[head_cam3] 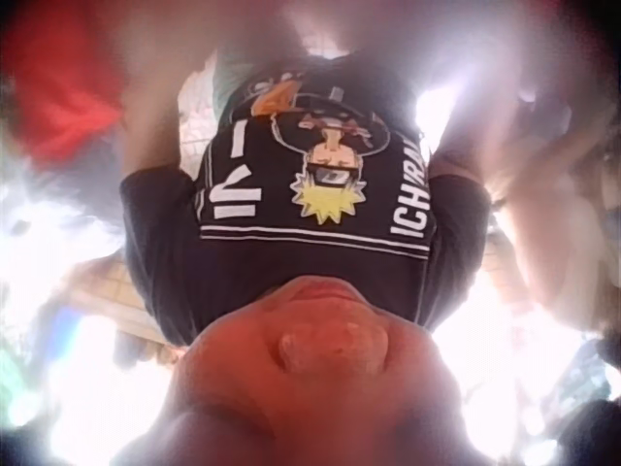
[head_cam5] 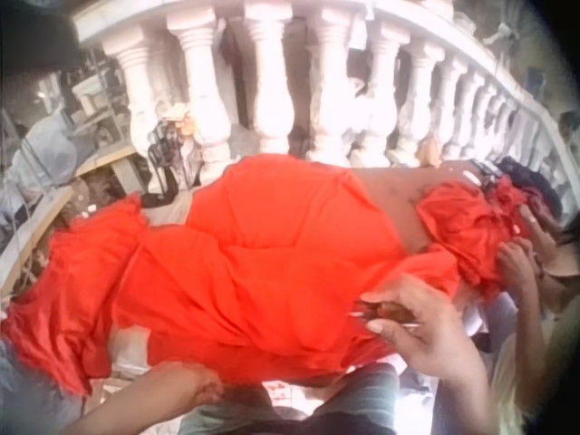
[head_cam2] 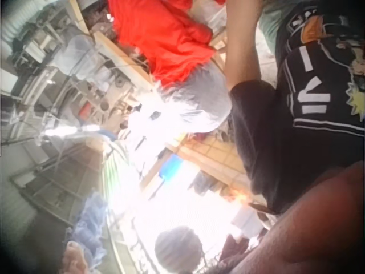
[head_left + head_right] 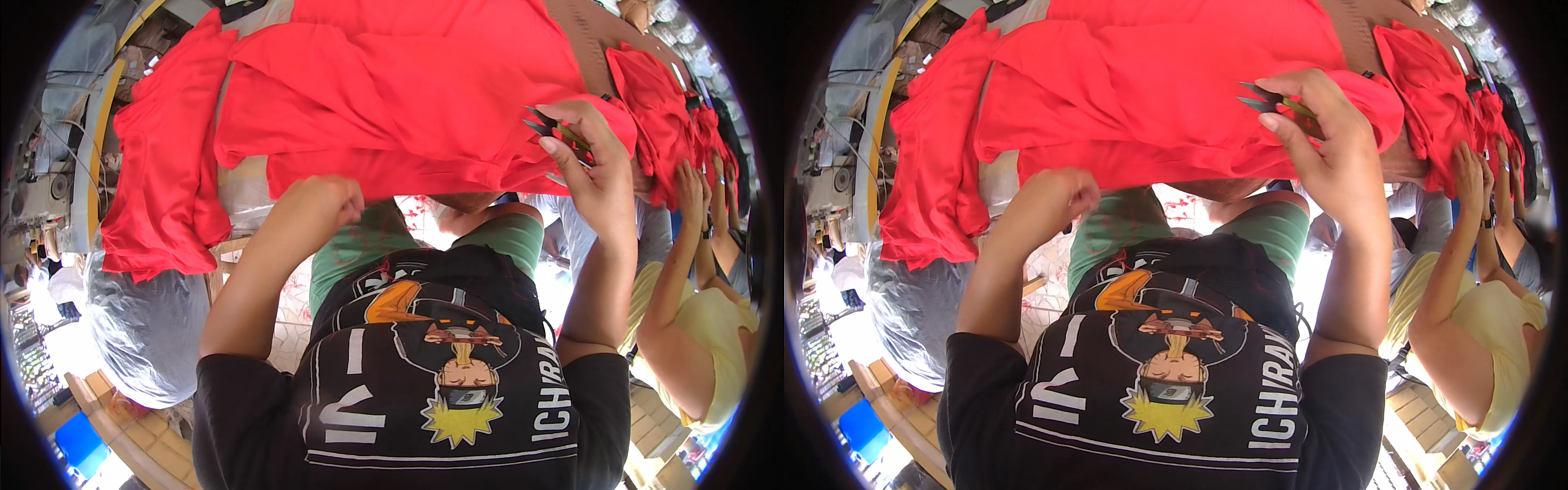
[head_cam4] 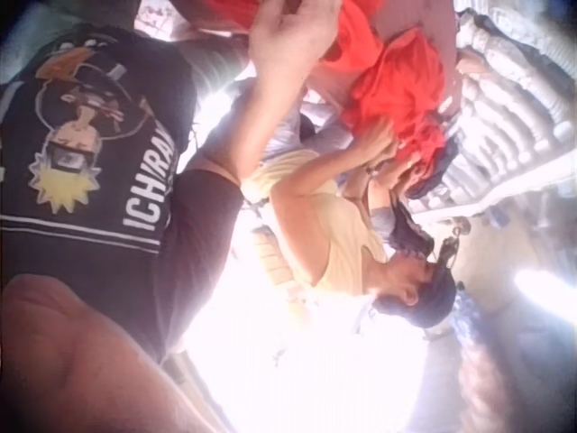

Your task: The person trims loose threads and inspects the labels and hems of several red shirts using a small pair of snips.

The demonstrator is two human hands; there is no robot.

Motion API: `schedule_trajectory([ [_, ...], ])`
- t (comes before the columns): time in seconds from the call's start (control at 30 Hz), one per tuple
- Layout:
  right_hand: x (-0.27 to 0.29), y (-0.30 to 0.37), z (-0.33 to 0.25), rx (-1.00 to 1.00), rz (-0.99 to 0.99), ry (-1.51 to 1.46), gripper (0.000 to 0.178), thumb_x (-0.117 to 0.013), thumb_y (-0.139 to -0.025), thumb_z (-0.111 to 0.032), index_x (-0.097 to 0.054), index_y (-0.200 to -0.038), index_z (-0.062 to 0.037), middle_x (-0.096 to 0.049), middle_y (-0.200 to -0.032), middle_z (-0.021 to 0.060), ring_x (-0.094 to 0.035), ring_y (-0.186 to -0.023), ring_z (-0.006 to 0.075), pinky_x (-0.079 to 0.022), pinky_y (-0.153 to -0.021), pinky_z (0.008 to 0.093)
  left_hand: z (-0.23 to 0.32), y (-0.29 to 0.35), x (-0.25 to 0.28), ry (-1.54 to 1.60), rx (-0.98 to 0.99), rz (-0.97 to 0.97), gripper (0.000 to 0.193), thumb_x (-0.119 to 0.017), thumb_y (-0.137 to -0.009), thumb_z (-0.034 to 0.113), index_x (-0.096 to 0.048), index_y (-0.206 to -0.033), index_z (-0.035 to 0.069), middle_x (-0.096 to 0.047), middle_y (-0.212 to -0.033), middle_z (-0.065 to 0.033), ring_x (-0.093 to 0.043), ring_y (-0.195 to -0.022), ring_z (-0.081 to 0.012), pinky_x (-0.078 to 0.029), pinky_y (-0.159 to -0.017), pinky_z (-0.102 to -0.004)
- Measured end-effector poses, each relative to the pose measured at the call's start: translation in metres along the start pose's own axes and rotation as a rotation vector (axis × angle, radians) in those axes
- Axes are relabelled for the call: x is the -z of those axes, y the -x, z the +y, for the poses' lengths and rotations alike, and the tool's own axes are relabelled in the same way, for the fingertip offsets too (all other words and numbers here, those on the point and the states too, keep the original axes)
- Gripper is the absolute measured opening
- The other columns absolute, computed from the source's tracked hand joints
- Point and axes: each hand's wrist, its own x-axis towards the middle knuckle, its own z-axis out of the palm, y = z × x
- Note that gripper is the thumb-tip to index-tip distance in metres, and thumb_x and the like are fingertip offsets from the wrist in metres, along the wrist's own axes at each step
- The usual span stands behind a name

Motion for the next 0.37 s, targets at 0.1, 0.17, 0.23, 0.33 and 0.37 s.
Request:
schedule_trajectory([
  [0.1, 0.002, 0.005, 0.007, -0.103, -0.016, -0.041, 0.026, -0.065, -0.085, -0.001, -0.062, -0.111, -0.0027, -0.059, -0.093, 0.0059, -0.057, -0.081, 0.0119, -0.046, -0.074, 0.0237, 0.001, 0.027, 0.015, -0.032, -0.086, -0.243, 0.019, -0.068, -0.081, 0.017, -0.07, -0.097, 0.006, -0.069, -0.09, -0.0153, -0.066, -0.085, -0.0337, -0.05, -0.077, -0.0421],
  [0.17, 0.001, 0.008, 0.011, -0.09, 0.022, -0.083, 0.025, -0.064, -0.086, 0.0, -0.062, -0.111, -0.0021, -0.059, -0.094, 0.0062, -0.057, -0.083, 0.0113, -0.046, -0.076, 0.0233, -0.002, 0.049, 0.022, -0.165, -0.056, -0.132, 0.017, -0.067, -0.083, 0.017, -0.071, -0.096, 0.008, -0.07, -0.091, -0.0152, -0.067, -0.084, -0.0321, -0.051, -0.076, -0.0384],
  [0.23, 0.0, 0.006, 0.007, -0.024, -0.003, -0.046, 0.024, -0.064, -0.086, 0.0, -0.062, -0.111, -0.0007, -0.059, -0.096, 0.0062, -0.057, -0.085, 0.0119, -0.046, -0.077, 0.0241, -0.02, 0.051, 0.038, -0.136, 0.054, 0.067, 0.022, -0.067, -0.084, 0.018, -0.07, -0.103, 0.009, -0.068, -0.099, -0.0157, -0.066, -0.092, -0.0318, -0.049, -0.079, -0.0396],
  [0.33, -0.009, -0.001, 0.003, 0.04, -0.03, -0.013, 0.024, -0.064, -0.087, -0.002, -0.062, -0.111, -0.0008, -0.06, -0.098, 0.0065, -0.058, -0.087, 0.0128, -0.047, -0.08, 0.0256, -0.045, 0.04, 0.034, -0.216, 0.074, 0.49, 0.026, -0.068, -0.083, 0.016, -0.068, -0.108, 0.007, -0.065, -0.113, -0.0151, -0.063, -0.101, -0.0301, -0.048, -0.083, -0.0386],
  [0.37, -0.011, -0.004, -0.001, 0.054, -0.05, -0.036, 0.024, -0.064, -0.087, -0.003, -0.062, -0.112, -0.0011, -0.06, -0.099, 0.0066, -0.058, -0.091, 0.013, -0.047, -0.084, 0.0264, -0.053, 0.03, 0.027, -0.165, 0.056, 0.565, 0.026, -0.068, -0.083, 0.015, -0.068, -0.108, 0.007, -0.064, -0.116, -0.0144, -0.063, -0.102, -0.0303, -0.048, -0.085, -0.0392],
])
